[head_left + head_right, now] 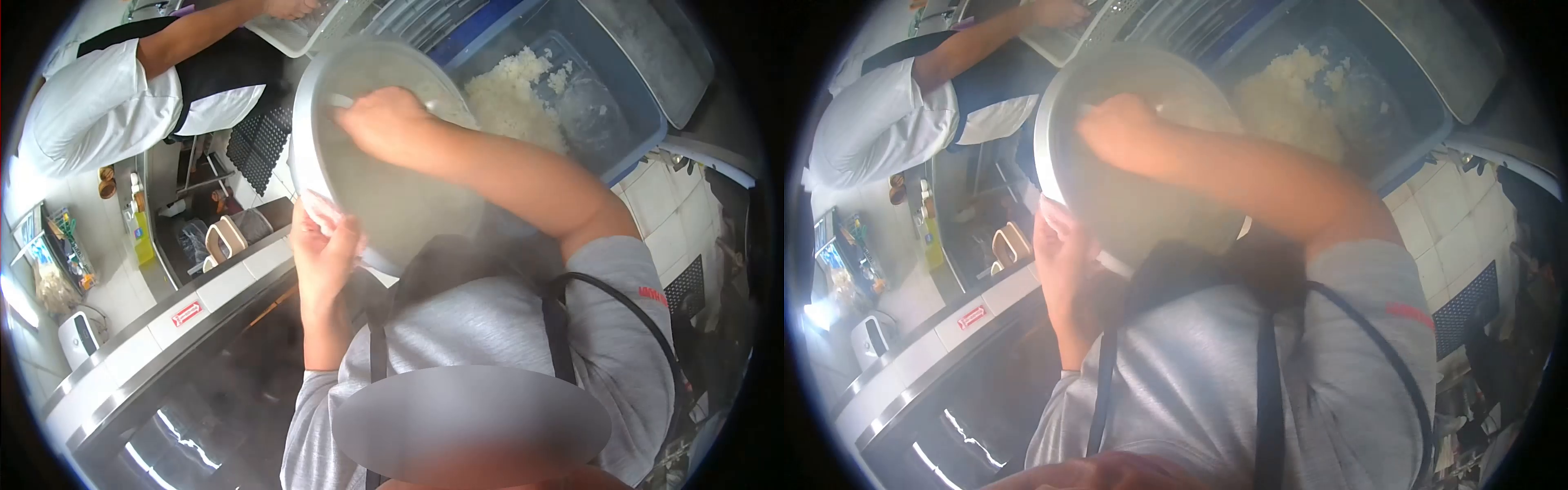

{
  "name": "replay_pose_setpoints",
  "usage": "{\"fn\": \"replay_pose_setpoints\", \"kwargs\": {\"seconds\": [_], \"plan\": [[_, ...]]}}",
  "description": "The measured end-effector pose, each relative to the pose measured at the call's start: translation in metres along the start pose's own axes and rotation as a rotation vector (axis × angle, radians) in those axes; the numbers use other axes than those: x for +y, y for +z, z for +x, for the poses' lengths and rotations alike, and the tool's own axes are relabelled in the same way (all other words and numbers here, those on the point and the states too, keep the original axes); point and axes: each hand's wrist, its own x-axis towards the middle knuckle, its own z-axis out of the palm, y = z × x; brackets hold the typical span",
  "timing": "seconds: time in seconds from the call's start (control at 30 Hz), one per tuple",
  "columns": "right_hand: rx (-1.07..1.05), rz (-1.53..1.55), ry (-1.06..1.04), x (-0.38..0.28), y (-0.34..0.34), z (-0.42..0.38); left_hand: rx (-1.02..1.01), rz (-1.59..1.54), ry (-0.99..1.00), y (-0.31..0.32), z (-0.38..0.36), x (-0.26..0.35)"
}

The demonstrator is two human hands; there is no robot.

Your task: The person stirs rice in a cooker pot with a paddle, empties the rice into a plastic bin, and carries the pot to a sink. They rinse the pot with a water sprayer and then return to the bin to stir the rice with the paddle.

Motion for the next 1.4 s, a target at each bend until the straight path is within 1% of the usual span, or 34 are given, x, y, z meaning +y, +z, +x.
{"fn": "replay_pose_setpoints", "kwargs": {"seconds": [0.03, 0.13, 0.17, 0.23, 0.3, 0.33, 0.37, 0.43, 0.5, 0.6, 0.63, 0.73, 0.83, 0.93, 0.97, 1.03, 1.13, 1.17, 1.23, 1.3, 1.37, 1.4], "plan": [[-0.038, -0.012, -0.003, -0.003, 0.007, 0.007, -0.032, -0.008, -0.017, -0.003, -0.003, -0.002], [-0.172, -0.124, 0.228, 0.016, 0.036, 0.012, -0.036, -0.019, -0.031, -0.005, -0.002, 0.000], [-0.191, -0.090, 0.239, 0.038, 0.052, 0.006, -0.033, -0.006, -0.051, -0.004, -0.003, -0.001], [-0.254, -0.088, 0.246, 0.057, 0.076, -0.003, -0.020, 0.014, -0.102, -0.002, -0.006, -0.004], [-0.332, -0.167, 0.255, 0.068, 0.092, -0.006, -0.026, 0.000, -0.059, 0.001, -0.003, -0.004], [-0.258, -0.091, 0.167, 0.060, 0.078, -0.013, -0.028, 0.001, -0.047, 0.000, -0.003, -0.004], [-0.180, -0.017, 0.074, 0.046, 0.050, -0.022, -0.020, -0.005, -0.040, -0.002, -0.002, -0.005], [-0.080, 0.134, -0.005, 0.004, -0.002, -0.046, -0.004, -0.022, -0.026, -0.002, 0.000, -0.007], [0.004, 0.089, -0.206, -0.024, -0.008, -0.068, -0.060, -0.028, -0.054, -0.007, 0.000, -0.013], [-0.293, 0.132, -0.153, -0.027, 0.026, -0.083, -0.074, -0.011, -0.053, -0.004, 0.002, -0.013], [-0.130, 0.292, -0.045, -0.023, 0.038, -0.094, -0.065, 0.002, -0.045, -0.002, 0.001, -0.010], [-0.320, 0.188, 0.023, -0.008, 0.055, -0.095, -0.018, -0.009, -0.070, 0.003, -0.001, -0.008], [-0.460, 0.124, 0.150, 0.018, 0.077, -0.080, -0.072, 0.056, -0.119, 0.002, -0.005, -0.005], [-0.417, -0.039, -0.075, 0.030, 0.063, -0.075, -0.092, -0.021, -0.044, -0.003, -0.002, -0.009], [-0.399, 0.006, -0.046, 0.026, 0.057, -0.073, -0.094, -0.015, -0.025, -0.004, -0.001, -0.011], [-0.365, 0.098, 0.010, -0.002, 0.024, -0.067, -0.094, -0.005, 0.010, -0.004, 0.003, -0.015], [-0.268, 0.118, -0.089, -0.028, 0.023, -0.066, -0.098, 0.021, -0.062, -0.005, 0.005, -0.013], [-0.221, 0.142, -0.057, -0.025, 0.032, -0.067, -0.092, 0.015, -0.071, -0.005, 0.005, -0.013], [-0.118, 0.184, 0.005, -0.009, 0.072, -0.068, -0.063, -0.028, -0.050, -0.006, 0.007, -0.014], [-0.126, 0.222, 0.055, 0.021, 0.111, -0.069, -0.042, -0.039, -0.046, -0.008, 0.006, -0.017], [-0.176, 0.197, 0.085, 0.034, 0.118, -0.064, -0.041, -0.027, -0.040, -0.008, 0.006, -0.017], [-0.221, 0.154, 0.093, 0.037, 0.109, -0.061, -0.049, -0.017, -0.032, -0.008, 0.006, -0.017]]}}
